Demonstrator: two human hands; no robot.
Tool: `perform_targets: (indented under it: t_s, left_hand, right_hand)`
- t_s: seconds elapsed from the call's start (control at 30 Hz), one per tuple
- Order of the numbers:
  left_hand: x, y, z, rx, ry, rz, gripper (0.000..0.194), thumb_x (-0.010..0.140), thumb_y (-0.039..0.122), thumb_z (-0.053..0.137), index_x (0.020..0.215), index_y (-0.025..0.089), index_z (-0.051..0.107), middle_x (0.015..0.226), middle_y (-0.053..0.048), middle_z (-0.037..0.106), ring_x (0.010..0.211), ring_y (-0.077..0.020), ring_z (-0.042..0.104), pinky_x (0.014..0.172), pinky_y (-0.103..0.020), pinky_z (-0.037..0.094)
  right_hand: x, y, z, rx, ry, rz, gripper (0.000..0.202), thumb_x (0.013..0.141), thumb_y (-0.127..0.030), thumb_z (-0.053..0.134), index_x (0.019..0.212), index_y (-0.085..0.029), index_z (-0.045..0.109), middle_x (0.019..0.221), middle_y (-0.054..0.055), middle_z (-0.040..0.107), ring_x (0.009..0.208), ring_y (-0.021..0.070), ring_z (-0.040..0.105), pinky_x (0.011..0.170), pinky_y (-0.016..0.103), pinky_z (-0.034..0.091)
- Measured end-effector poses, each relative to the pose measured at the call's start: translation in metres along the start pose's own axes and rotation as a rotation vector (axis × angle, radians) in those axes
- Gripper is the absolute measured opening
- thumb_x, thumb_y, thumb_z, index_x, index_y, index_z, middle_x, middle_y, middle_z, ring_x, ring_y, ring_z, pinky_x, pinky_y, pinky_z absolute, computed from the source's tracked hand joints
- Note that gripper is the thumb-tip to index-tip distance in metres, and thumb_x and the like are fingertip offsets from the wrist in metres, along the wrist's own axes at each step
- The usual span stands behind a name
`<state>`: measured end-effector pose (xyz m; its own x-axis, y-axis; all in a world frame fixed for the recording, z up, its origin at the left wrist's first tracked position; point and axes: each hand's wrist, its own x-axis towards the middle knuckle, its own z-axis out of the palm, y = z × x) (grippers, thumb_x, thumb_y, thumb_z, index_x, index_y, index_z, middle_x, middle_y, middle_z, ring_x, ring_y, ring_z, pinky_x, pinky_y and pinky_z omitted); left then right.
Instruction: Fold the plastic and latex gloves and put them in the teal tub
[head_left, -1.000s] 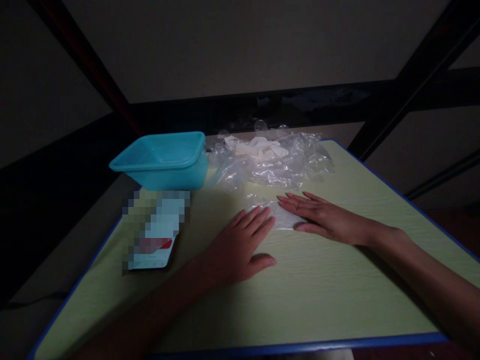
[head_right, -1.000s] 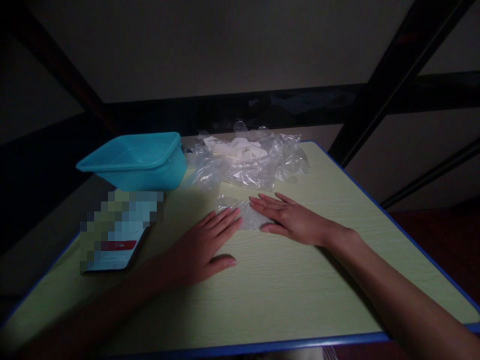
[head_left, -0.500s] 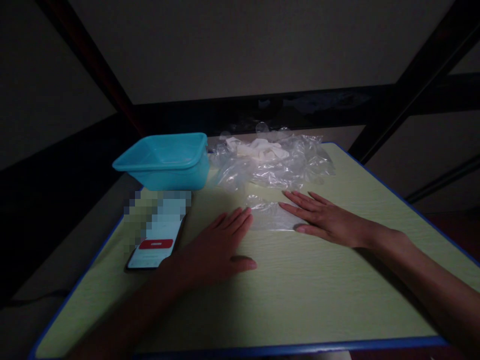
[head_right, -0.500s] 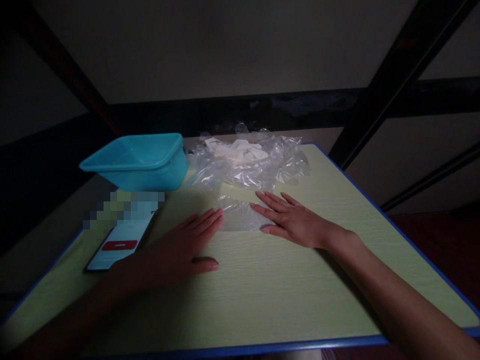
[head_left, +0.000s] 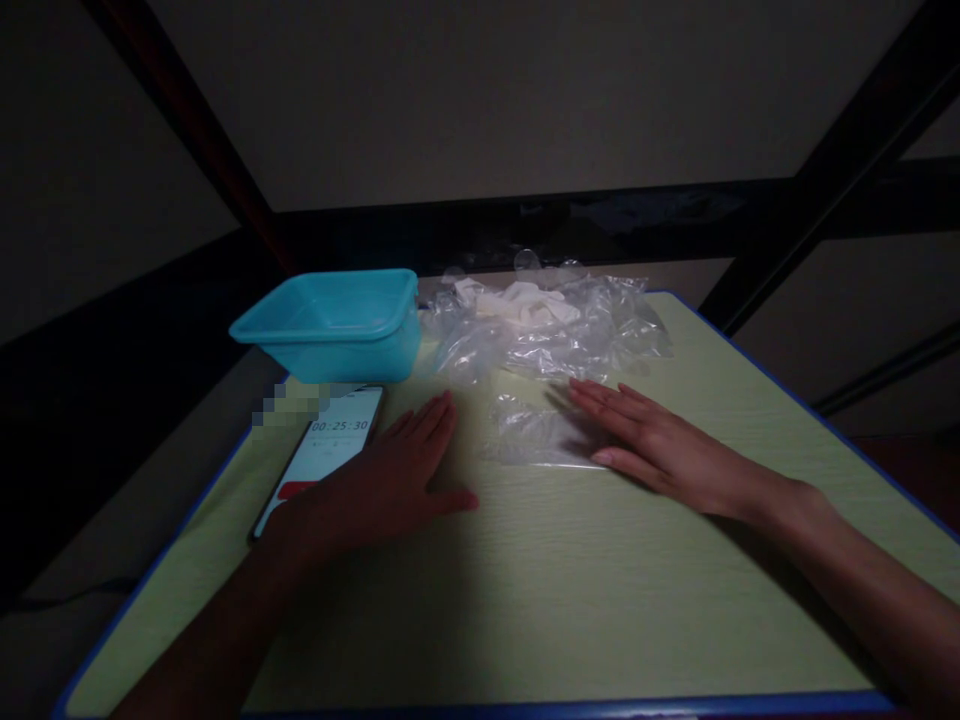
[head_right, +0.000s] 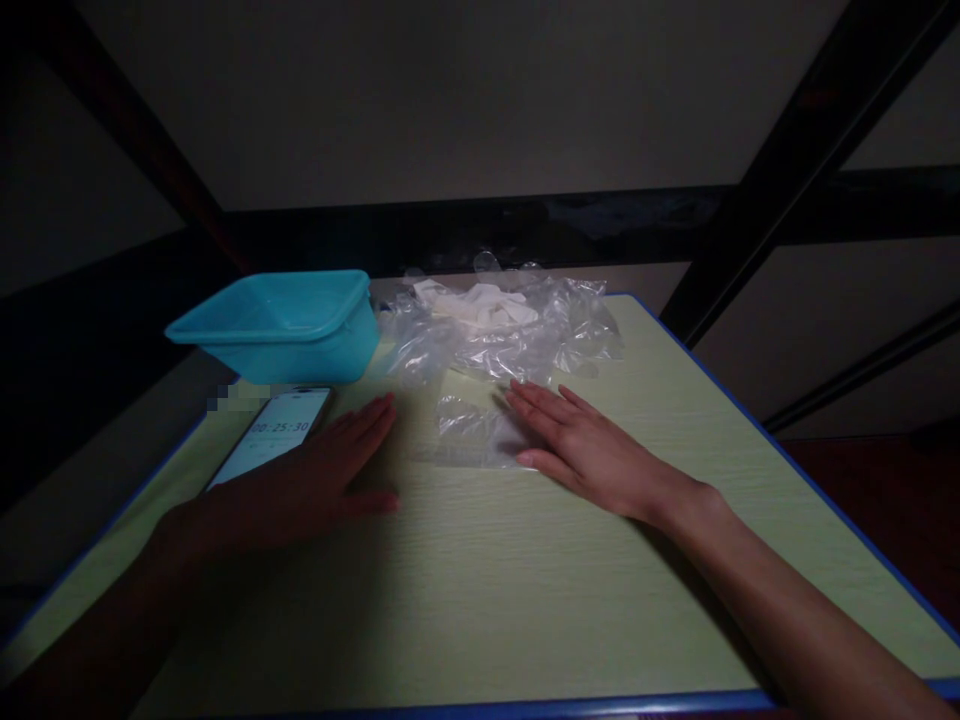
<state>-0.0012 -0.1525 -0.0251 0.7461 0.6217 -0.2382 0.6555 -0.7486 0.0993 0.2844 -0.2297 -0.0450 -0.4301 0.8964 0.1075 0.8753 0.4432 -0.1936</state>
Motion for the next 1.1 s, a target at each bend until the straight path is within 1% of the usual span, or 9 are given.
perform_targets:
  t_s: [0.07, 0.13, 0.23, 0.33, 0.4, 0.47, 0.73, 0.93, 1.1]
  left_hand:
    - [0.005, 0.006, 0.002, -0.026, 0.099, 0.045, 0.085, 0.084, 0.064, 0.028, 0.141, 0.004, 0.012, 0.147, -0.022, 0.007, 0.136, -0.0311, 0.013, 0.107, -0.044, 0.024]
    - [0.011, 0.020, 0.005, -0.032, 0.198, 0.108, 0.081, 0.086, 0.061, 0.026, 0.140, 0.002, 0.015, 0.147, -0.023, 0.010, 0.136, -0.0295, 0.011, 0.107, -0.045, 0.023]
    - [0.022, 0.048, 0.010, -0.017, 0.250, 0.161, 0.076, 0.088, 0.056, 0.030, 0.137, -0.002, 0.021, 0.147, -0.023, 0.014, 0.137, -0.0276, 0.009, 0.110, -0.042, 0.020]
    - [0.035, 0.074, 0.017, -0.013, 0.320, 0.232, 0.078, 0.087, 0.059, 0.029, 0.136, -0.002, 0.024, 0.147, -0.022, 0.016, 0.137, -0.0268, 0.008, 0.111, -0.040, 0.016]
    - [0.044, 0.086, 0.021, -0.013, 0.343, 0.254, 0.078, 0.087, 0.060, 0.025, 0.136, -0.001, 0.024, 0.148, -0.019, 0.016, 0.137, -0.0244, 0.008, 0.112, -0.037, 0.015]
    - [0.052, 0.094, 0.023, -0.017, 0.353, 0.223, 0.080, 0.086, 0.061, 0.025, 0.136, -0.001, 0.024, 0.148, -0.019, 0.016, 0.137, -0.0242, 0.010, 0.113, -0.036, 0.014]
    - [0.070, 0.104, 0.027, -0.050, 0.258, 0.165, 0.081, 0.087, 0.061, 0.023, 0.138, -0.001, 0.018, 0.148, -0.019, 0.013, 0.137, -0.0247, 0.011, 0.111, -0.037, 0.019]
    - [0.070, 0.102, 0.038, -0.017, 0.313, 0.100, 0.084, 0.086, 0.064, 0.019, 0.138, -0.002, 0.018, 0.147, -0.020, 0.019, 0.137, -0.0262, 0.012, 0.110, -0.039, 0.020]
    - [0.069, 0.100, 0.040, 0.002, 0.344, 0.057, 0.082, 0.086, 0.063, 0.020, 0.136, -0.002, 0.025, 0.146, -0.021, 0.022, 0.137, -0.0272, 0.013, 0.110, -0.040, 0.022]
  right_hand:
    - [0.000, -0.011, 0.002, -0.035, 0.044, 0.000, 0.063, 0.092, -0.048, 0.029, 0.143, -0.015, 0.015, 0.146, 0.014, 0.024, 0.134, 0.0267, 0.023, 0.106, 0.052, 0.023]
    - [-0.001, -0.019, 0.008, -0.075, 0.050, -0.013, 0.070, 0.090, -0.053, 0.030, 0.143, -0.011, 0.013, 0.146, 0.017, 0.021, 0.134, 0.0282, 0.020, 0.106, 0.052, 0.024]
    - [-0.003, -0.023, 0.021, -0.130, 0.037, -0.003, 0.079, 0.086, -0.060, 0.029, 0.142, -0.005, 0.016, 0.144, 0.023, 0.021, 0.134, 0.0297, 0.017, 0.105, 0.052, 0.025]
    - [-0.005, -0.020, 0.030, -0.164, 0.045, 0.028, 0.079, 0.087, -0.060, 0.028, 0.141, -0.003, 0.020, 0.144, 0.025, 0.021, 0.134, 0.0305, 0.015, 0.104, 0.053, 0.025]
    - [-0.006, -0.016, 0.033, -0.172, 0.043, 0.031, 0.077, 0.087, -0.058, 0.029, 0.141, -0.003, 0.020, 0.144, 0.025, 0.022, 0.134, 0.0313, 0.016, 0.104, 0.053, 0.026]
    - [-0.007, -0.014, 0.035, -0.176, 0.037, 0.022, 0.076, 0.088, -0.056, 0.029, 0.142, -0.004, 0.017, 0.143, 0.024, 0.024, 0.134, 0.0318, 0.018, 0.103, 0.054, 0.027]
    - [-0.006, -0.014, 0.041, -0.196, 0.059, 0.060, 0.075, 0.087, -0.047, 0.036, 0.144, -0.011, 0.005, 0.143, 0.019, 0.031, 0.132, 0.0304, 0.027, 0.103, 0.052, 0.028]
    - [-0.007, -0.011, 0.046, -0.199, 0.111, 0.041, 0.078, 0.087, -0.050, 0.034, 0.144, -0.012, -0.001, 0.144, 0.019, 0.028, 0.133, 0.0301, 0.025, 0.103, 0.051, 0.028]
    - [-0.008, -0.010, 0.047, -0.190, 0.119, 0.052, 0.078, 0.086, -0.054, 0.032, 0.144, -0.010, 0.005, 0.144, 0.020, 0.028, 0.133, 0.0308, 0.024, 0.103, 0.051, 0.027]
